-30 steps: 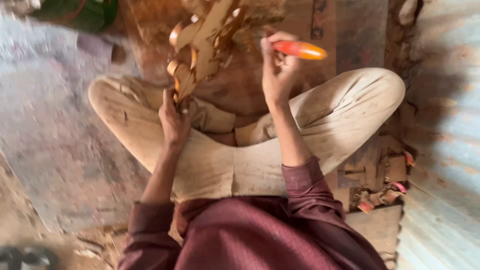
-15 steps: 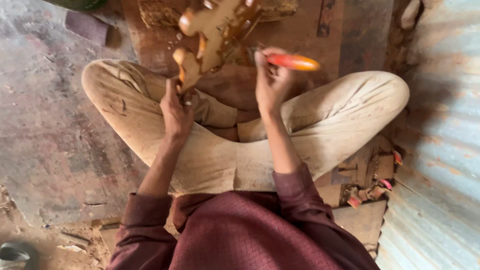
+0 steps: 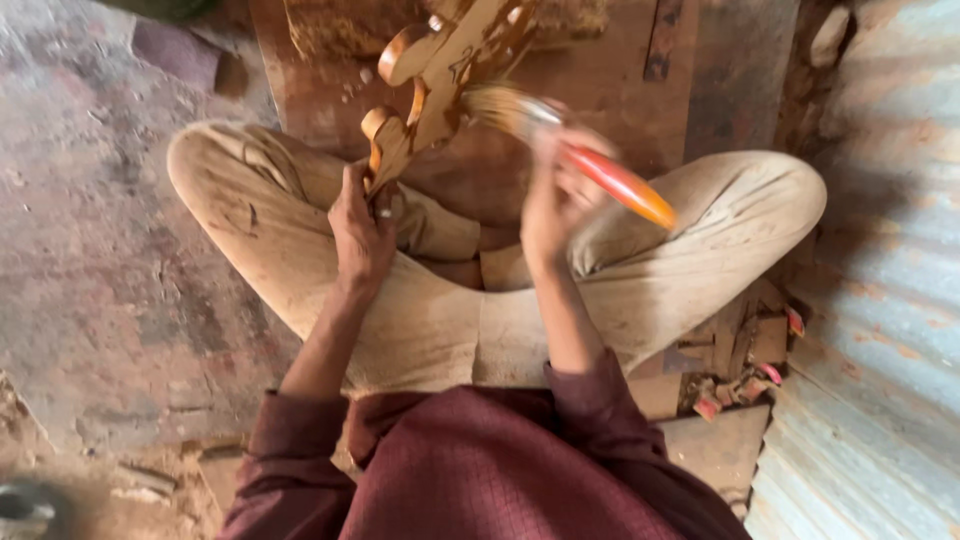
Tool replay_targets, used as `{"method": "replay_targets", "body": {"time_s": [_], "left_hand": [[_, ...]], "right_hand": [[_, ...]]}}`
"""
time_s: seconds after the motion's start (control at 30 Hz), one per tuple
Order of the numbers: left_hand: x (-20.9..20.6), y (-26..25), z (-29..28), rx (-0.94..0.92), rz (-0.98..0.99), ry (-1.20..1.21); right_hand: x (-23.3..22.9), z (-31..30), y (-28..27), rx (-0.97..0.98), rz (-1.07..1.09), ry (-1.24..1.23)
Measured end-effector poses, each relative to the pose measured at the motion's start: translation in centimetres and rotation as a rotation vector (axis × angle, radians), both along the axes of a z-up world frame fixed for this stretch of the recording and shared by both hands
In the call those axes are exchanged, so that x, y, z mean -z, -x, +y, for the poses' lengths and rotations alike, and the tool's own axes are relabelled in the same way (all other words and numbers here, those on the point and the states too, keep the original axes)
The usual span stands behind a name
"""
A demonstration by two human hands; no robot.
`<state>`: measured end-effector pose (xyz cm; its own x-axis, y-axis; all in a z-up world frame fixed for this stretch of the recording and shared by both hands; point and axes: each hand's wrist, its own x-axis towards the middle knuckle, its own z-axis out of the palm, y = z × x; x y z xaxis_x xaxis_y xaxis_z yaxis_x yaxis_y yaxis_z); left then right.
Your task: The person sits cross-legged on the floor and applies a brown finish to a carved wooden piece using a paintbrush. They repeatedly dip the brush into a paint can and coat the intricate details of the wood, turning it over to cover all sides.
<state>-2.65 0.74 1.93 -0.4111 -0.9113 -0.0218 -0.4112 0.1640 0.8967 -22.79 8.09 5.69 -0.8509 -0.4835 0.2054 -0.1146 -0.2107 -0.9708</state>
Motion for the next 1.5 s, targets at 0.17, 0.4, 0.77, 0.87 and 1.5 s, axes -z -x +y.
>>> {"method": "replay_targets", "body": {"time_s": [0.17, 0.4, 0.77, 0.87, 1.5], "left_hand": [[-0.1, -0.1, 0.0, 0.01, -0.043, 0.044], [-0.5, 0.0, 0.2, 0.011, -0.025, 0.011], [0.0, 0.1, -0.1, -0.003, -0.044, 0.09], [0.2, -0.4, 0.8, 0.027, -0.019, 0.043], [0.0, -0.3, 0.6, 0.011, -0.025, 0.006]], "right_hand": [[3.0, -0.4, -0.6, -0.051, -0.035, -0.005], [3.0, 1.1, 1.0, -0.086, -0.073, -0.148], [1.0, 0.4, -0.6, -0.101, 0.039, -0.157], [1.2, 1.2, 0.4, 0.148, 0.209, -0.38], [0.1, -1.7, 2.4, 0.058, 0.312, -0.062]]}}
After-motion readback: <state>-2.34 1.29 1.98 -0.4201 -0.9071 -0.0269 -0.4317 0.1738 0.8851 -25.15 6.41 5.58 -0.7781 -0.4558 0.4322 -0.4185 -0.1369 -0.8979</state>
